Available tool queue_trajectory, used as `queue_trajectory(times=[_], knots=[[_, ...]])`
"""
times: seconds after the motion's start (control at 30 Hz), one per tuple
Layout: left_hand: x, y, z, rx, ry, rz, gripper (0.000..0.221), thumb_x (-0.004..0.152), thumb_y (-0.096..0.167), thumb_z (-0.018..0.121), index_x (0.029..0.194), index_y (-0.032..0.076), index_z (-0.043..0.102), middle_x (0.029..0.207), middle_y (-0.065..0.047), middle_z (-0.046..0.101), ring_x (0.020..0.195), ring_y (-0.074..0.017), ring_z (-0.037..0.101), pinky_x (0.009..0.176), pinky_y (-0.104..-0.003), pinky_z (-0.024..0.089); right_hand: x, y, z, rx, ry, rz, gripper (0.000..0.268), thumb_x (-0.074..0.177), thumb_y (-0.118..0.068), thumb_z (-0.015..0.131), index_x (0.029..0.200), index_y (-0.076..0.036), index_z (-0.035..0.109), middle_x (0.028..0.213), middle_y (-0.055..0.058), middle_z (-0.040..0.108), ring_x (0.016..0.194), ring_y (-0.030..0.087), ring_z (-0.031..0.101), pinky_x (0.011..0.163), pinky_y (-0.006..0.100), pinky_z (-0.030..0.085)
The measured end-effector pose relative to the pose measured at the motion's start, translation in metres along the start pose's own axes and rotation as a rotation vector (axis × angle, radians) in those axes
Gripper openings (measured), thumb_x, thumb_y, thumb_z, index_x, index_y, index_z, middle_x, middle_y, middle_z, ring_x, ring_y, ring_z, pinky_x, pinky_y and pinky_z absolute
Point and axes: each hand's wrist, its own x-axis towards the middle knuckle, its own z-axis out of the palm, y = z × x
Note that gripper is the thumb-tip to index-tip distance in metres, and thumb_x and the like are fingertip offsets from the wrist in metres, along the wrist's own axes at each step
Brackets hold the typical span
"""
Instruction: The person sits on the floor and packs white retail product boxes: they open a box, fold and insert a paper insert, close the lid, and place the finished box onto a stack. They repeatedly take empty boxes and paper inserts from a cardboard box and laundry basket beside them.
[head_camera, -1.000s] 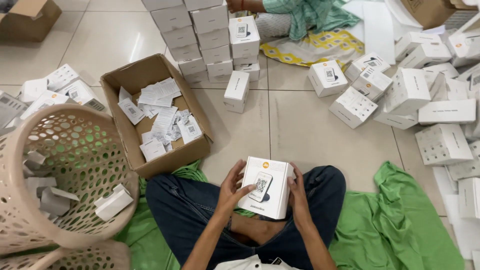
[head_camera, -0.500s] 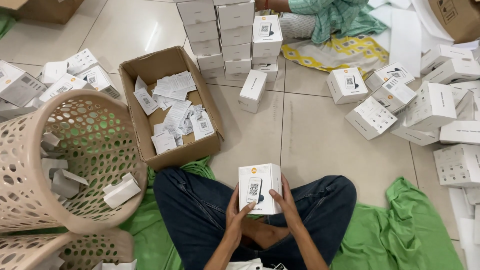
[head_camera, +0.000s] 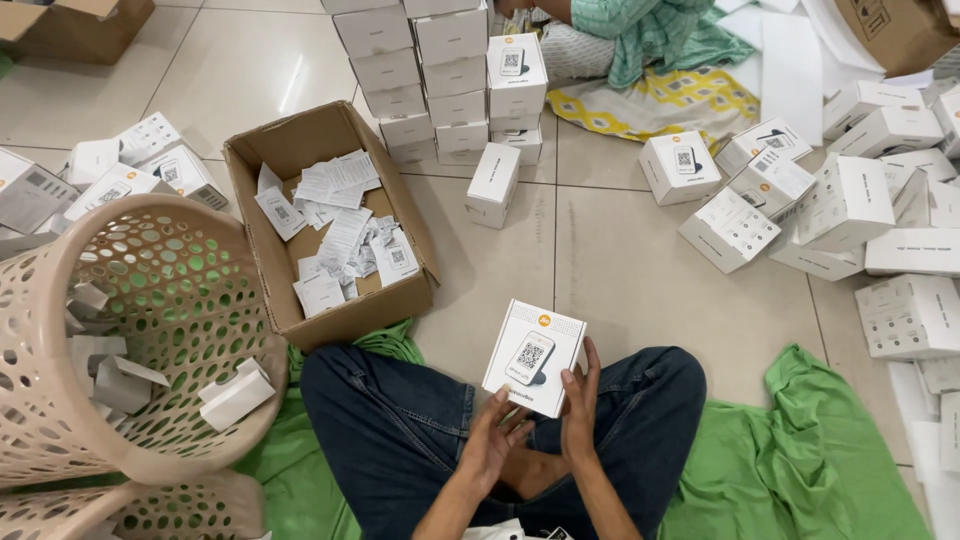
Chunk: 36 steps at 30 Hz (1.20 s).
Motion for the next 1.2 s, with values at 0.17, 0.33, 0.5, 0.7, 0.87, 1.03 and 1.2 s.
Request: queue_trajectory(times=[0.17,0.33,0.5,0.7,0.87,1.03,1.2], knots=[[-0.001,-0.011,-0.005,-0.010,0.134,-0.064,0.057,0.089,0.043,0.074,0.128,0.004,0.063,0.111,-0.008,0.061,0.108,-0.0241,0.059,0.092,-0.041,0.052,-0.001,-0.020,0.008,-0.164,-0.033,-0.145,0.084,0.093,-0.038,0.062,0.163,-0.015,0.023,0.157,0.022,0.042,0.143,0.030,0.042,0.116,0.041,0.033],[-0.020,0.002,0.003,0.097,0.172,0.095,0.049,0.093,0.037,0.077,0.123,-0.001,0.066,0.104,-0.008,0.069,0.101,-0.0217,0.061,0.087,-0.035,0.050,0.018,-0.034,0.013,-0.039,0.055,-0.021,0.082,0.093,-0.042,0.057,0.163,-0.019,0.022,0.156,0.018,0.041,0.140,0.030,0.044,0.113,0.042,0.037],[-0.050,0.069,0.055,0.321,-0.329,0.342,0.047,0.091,0.034,0.073,0.120,-0.001,0.067,0.108,-0.013,0.077,0.102,-0.0246,0.075,0.090,-0.038,0.058,0.050,-0.018,0.001,0.032,0.002,0.188,0.077,0.094,-0.052,0.056,0.160,-0.019,0.034,0.152,0.009,0.051,0.135,0.024,0.052,0.110,0.041,0.043],[-0.043,0.132,0.094,1.530,-0.112,1.495,0.055,0.088,0.016,0.087,0.136,0.016,0.060,0.125,-0.009,0.064,0.118,-0.0265,0.062,0.098,-0.041,0.052,0.065,-0.059,0.027,0.103,-0.032,0.323,0.069,0.093,-0.059,0.053,0.152,-0.025,0.043,0.135,0.005,0.061,0.121,0.021,0.062,0.095,0.042,0.054],[-0.025,0.179,0.133,1.364,-0.074,1.569,0.080,0.086,0.026,0.091,0.149,0.011,0.043,0.141,-0.015,0.047,0.133,-0.0310,0.050,0.110,-0.044,0.047,0.085,-0.060,0.024,0.163,-0.145,0.306,0.072,0.092,-0.062,0.057,0.151,-0.023,0.044,0.132,0.004,0.063,0.117,0.021,0.064,0.090,0.043,0.057],[-0.020,0.220,0.160,1.378,-0.235,1.525,0.078,0.075,0.025,0.091,0.142,0.006,0.055,0.139,-0.019,0.057,0.129,-0.0331,0.056,0.105,-0.047,0.048,0.084,-0.083,0.025,0.182,-0.217,0.294,0.071,0.095,-0.059,0.055,0.153,-0.019,0.045,0.130,0.006,0.066,0.111,0.022,0.069,0.080,0.046,0.063],[-0.025,0.225,0.171,1.313,-0.416,0.919,0.022,0.100,0.017,0.069,0.115,0.005,0.079,0.073,-0.010,0.072,0.065,-0.0073,0.057,0.058,-0.028,0.049,0.099,-0.075,0.002,0.107,-0.304,0.099,0.067,0.100,-0.049,0.054,0.158,-0.022,0.034,0.141,0.008,0.058,0.116,0.024,0.066,0.079,0.047,0.064]])
